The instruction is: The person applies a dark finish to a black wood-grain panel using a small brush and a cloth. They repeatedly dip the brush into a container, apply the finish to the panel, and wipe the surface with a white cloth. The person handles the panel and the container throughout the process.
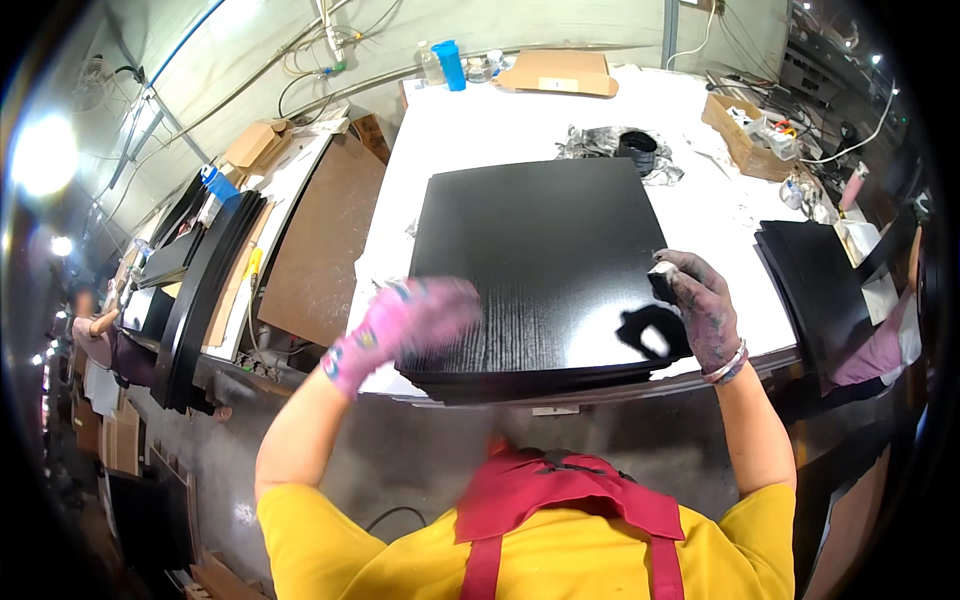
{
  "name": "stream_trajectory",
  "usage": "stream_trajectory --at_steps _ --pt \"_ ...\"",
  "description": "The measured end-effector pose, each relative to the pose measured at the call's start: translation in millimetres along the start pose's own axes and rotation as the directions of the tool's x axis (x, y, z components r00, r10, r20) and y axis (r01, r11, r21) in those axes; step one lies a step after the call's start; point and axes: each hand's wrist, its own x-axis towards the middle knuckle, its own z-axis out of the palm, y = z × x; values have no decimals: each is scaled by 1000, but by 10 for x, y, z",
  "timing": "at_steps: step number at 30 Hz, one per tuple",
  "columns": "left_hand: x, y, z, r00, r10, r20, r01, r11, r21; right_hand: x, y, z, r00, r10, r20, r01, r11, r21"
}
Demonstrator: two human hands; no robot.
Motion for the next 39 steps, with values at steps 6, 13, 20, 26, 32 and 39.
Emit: stream_trajectory --at_steps 6,13,20,26,32,39 --pt "0 -1982 683 723 -639 -263 687 704 180 126 236 74 955 -5 -298 62 982 180" --pt "-116 -2376 1515 671 -741 -15 739 668 91 70 443 80 915 -29 -403 129 966 223" --pt "-16 -1864 62 525 -700 -484 637 701 -321 50 540 -51 942 -60 -330 186 911 367" --pt "909 32 331 975 157 -158 -52 851 523 16 468 -20 956 -42 -289 157 907 390" --pt "1016 -831 602 992 -1 -124 32 968 249 42 435 52 946 -9 -323 154 890 428" --pt "1636 -332 876 987 117 -108 -71 931 359 5 472 68 887 -78 -455 298 850 434"
